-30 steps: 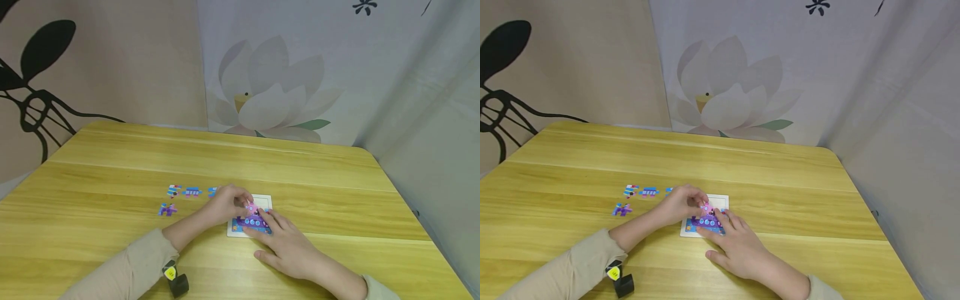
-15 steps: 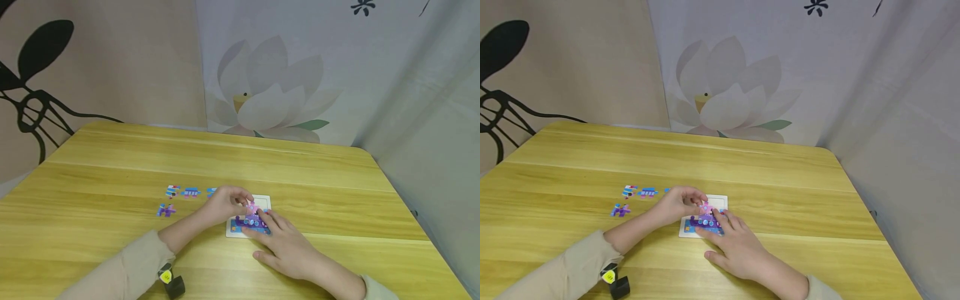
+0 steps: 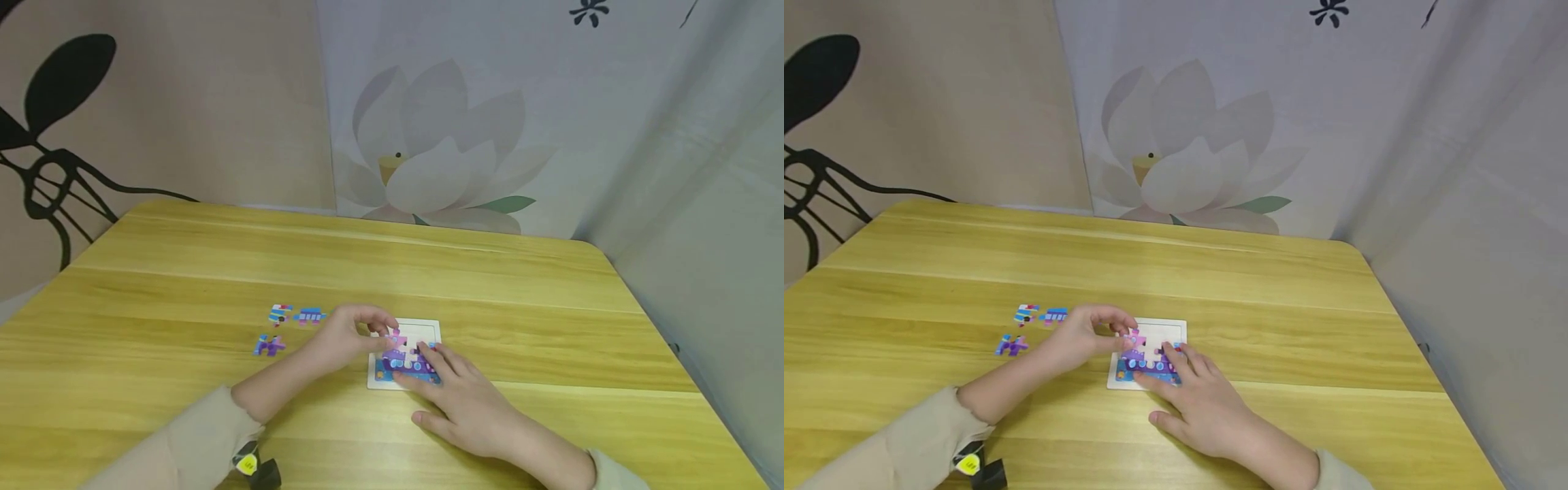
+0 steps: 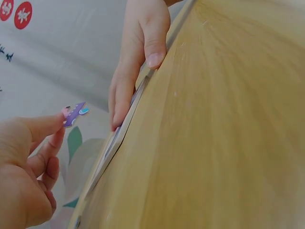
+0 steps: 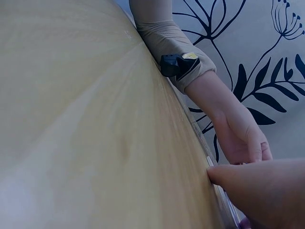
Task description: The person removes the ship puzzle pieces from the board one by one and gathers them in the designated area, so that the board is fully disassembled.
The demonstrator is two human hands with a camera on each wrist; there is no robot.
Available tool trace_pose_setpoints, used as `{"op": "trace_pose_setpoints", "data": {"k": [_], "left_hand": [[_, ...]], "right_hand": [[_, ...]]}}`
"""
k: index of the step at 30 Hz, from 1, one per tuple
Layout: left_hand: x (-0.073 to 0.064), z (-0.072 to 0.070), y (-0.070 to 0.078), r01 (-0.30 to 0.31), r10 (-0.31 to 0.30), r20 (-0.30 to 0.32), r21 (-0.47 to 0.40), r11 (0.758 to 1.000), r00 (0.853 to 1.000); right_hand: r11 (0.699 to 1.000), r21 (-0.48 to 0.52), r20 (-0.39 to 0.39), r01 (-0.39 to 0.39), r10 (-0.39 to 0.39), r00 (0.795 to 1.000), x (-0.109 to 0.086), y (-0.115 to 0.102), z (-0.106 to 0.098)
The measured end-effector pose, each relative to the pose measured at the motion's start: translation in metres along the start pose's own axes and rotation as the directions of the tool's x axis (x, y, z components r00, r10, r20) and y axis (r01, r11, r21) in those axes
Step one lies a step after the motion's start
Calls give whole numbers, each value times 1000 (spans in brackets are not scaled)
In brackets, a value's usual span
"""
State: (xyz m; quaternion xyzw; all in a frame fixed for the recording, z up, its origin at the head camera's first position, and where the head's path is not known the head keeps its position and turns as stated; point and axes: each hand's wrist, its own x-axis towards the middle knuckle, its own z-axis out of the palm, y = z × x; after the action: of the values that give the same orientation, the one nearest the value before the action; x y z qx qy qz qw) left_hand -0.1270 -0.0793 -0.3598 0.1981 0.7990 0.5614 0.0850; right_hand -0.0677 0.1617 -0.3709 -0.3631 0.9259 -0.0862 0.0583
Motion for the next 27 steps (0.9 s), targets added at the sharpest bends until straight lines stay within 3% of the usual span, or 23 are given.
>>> {"op": "trace_pose_setpoints", "data": {"k": [15, 21, 27], "left_hand": [[-19, -25, -7, 82, -82, -63, 11, 997, 995], [-28, -34, -9, 83, -78, -89, 51, 995, 993], [-36, -46, -16, 64, -60, -106, 33, 997, 993]], "right_hand": [[1000, -2, 2, -4, 4, 1000, 0, 0, 0], [1000, -2, 3, 0, 0, 1000, 0, 0, 1], [1000, -8, 3, 0, 0, 1000, 0, 1, 1]]}}
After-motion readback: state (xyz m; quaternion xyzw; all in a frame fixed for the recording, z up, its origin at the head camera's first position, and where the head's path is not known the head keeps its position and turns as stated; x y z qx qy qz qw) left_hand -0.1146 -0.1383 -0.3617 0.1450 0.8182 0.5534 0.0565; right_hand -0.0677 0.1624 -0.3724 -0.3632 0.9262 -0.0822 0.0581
